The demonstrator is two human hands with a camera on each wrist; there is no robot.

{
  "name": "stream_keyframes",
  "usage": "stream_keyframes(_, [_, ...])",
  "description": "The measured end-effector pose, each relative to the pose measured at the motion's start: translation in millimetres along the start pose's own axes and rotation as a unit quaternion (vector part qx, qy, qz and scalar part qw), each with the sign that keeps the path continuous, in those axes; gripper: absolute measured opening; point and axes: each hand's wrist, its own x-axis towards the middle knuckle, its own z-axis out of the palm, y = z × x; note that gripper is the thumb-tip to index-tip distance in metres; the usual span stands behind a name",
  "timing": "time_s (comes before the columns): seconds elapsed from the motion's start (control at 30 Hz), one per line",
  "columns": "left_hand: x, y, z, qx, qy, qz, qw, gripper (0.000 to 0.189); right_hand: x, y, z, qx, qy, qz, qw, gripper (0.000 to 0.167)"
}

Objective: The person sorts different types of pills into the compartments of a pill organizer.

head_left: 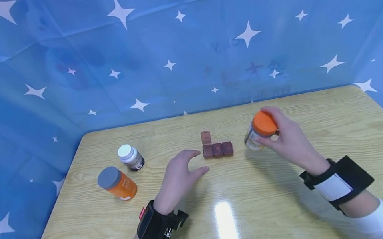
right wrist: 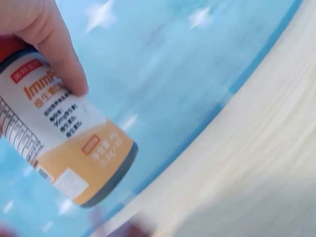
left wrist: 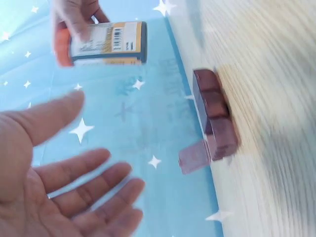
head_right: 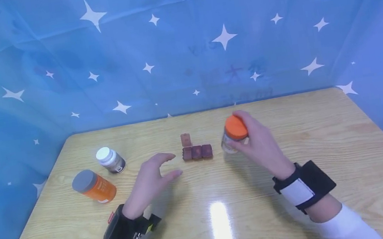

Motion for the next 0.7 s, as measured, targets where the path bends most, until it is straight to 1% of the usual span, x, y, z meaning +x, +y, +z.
stream_keyframes(0.07, [-3.2, 2.5, 0.7, -0.031, -0.019, 0.016, 0.9992, 0.047, -9.3, -20, 10, 0.004, -0.035, -0.019, 0.9992, 0.065])
stream_keyframes(0.17, [-8.0, 4.2, 2.4, -0.076, -0.052, 0.038, 0.9951, 0.056, -25.6, -41, 28, 0.008, -0.087, -0.037, 0.9955, 0.066])
stream_keyframes(0.23, [-11.8, 4.2, 3.3, -0.097, -0.07, 0.045, 0.9918, 0.061, -36.5, -49, 39, 0.007, -0.109, -0.047, 0.9929, 0.067])
stream_keyframes(0.3, [-14.5, 2.3, 4.3, -0.111, -0.081, 0.055, 0.989, 0.064, -46.2, -53, 50, 0.007, -0.128, -0.057, 0.9901, 0.066])
stream_keyframes(0.37, [-16.6, 0.4, 5.0, -0.122, -0.087, 0.06, 0.9868, 0.065, -53.9, -56, 57, 0.001, -0.139, -0.066, 0.9881, 0.066])
stream_keyframes(0.5, [-17.8, -2.9, 6.0, -0.158, -0.098, 0.076, 0.9796, 0.071, -63.1, -55, 65, -0.001, -0.162, -0.057, 0.9851, 0.065])
stream_keyframes(0.6, [-18.3, -2.5, 8.3, -0.188, -0.108, 0.083, 0.9726, 0.081, -66.1, -55, 66, 0.004, -0.165, -0.049, 0.9851, 0.066])
stream_keyframes(0.7, [-18.7, -0.4, 14.0, -0.204, -0.129, 0.085, 0.9668, 0.093, -67.2, -54, 66, 0.005, -0.16, -0.049, 0.9859, 0.069])
